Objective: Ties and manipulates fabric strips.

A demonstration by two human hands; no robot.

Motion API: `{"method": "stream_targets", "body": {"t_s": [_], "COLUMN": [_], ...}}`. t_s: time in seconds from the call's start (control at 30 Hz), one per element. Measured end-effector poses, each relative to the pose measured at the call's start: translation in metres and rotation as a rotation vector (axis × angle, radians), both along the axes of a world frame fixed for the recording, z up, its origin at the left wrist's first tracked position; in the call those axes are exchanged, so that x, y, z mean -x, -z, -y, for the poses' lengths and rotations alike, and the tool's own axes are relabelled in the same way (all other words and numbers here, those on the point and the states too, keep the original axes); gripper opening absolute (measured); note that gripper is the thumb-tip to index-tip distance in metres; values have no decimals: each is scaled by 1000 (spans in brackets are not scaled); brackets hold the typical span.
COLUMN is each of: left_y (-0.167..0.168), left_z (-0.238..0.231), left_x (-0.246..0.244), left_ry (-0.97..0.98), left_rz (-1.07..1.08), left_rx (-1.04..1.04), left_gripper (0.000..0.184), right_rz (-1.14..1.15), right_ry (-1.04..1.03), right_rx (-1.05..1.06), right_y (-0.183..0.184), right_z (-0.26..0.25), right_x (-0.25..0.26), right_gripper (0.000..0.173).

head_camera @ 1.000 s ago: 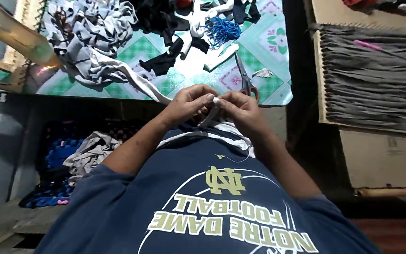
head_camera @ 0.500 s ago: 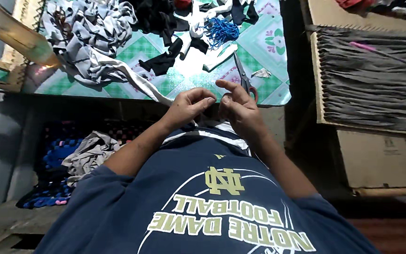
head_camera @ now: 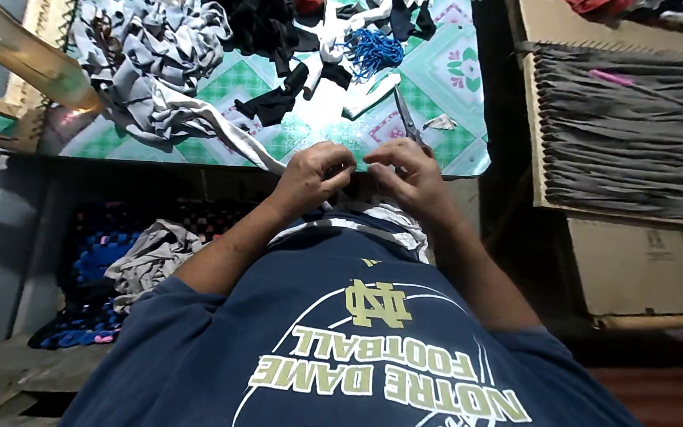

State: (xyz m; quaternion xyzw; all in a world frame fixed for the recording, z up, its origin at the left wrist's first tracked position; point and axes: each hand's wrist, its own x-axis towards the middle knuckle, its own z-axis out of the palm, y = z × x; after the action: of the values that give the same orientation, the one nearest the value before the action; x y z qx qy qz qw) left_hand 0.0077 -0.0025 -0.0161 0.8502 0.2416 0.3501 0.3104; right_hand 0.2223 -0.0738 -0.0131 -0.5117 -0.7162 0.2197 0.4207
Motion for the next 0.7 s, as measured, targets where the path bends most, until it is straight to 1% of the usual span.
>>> {"method": "stream_targets", "body": {"t_s": [0.07, 0.13, 0.17, 0.2, 0.27, 0.33, 0.37, 0.43, 0.5, 0.6, 0.7], "left_y": [-1, -1, -2, -3, -6, -3, 0, 5, 6, 9, 6], "left_z": [1, 1, 2, 3, 6, 9, 10, 11, 12, 15, 11], "left_x": [-2, -2, -2, -2, -3, -6, -8, -12, -15, -13, -13], "left_ry": [10, 17, 23, 37, 91, 168, 207, 240, 214, 189, 212], "left_rz": [0, 25, 52, 79, 125, 153, 169, 233, 253, 206, 131], "left_rx": [-18, 51, 139, 277, 606, 865, 958, 1071, 1088, 1040, 936], "left_gripper": [14, 14, 15, 15, 19, 24, 23, 18, 13, 12, 13], "right_rz": [58, 42, -10, -104, -396, -611, -673, -732, -816, -929, -980], "right_ry": [-18, -16, -10, -10, -50, -98, -114, -128, -158, -176, -93], "right_rx": [-7, -19, -19, -8, 58, 139, 175, 234, 269, 308, 304], "right_y": [4, 7, 8, 8, 11, 14, 16, 18, 16, 16, 9], "right_z": [-1, -2, -2, -2, -2, -4, -4, -4, -3, 2, 2], "right_x": [5, 9, 10, 11, 14, 18, 20, 23, 23, 24, 24], "right_gripper": [20, 17, 16, 15, 11, 9, 9, 13, 14, 14, 12]}}
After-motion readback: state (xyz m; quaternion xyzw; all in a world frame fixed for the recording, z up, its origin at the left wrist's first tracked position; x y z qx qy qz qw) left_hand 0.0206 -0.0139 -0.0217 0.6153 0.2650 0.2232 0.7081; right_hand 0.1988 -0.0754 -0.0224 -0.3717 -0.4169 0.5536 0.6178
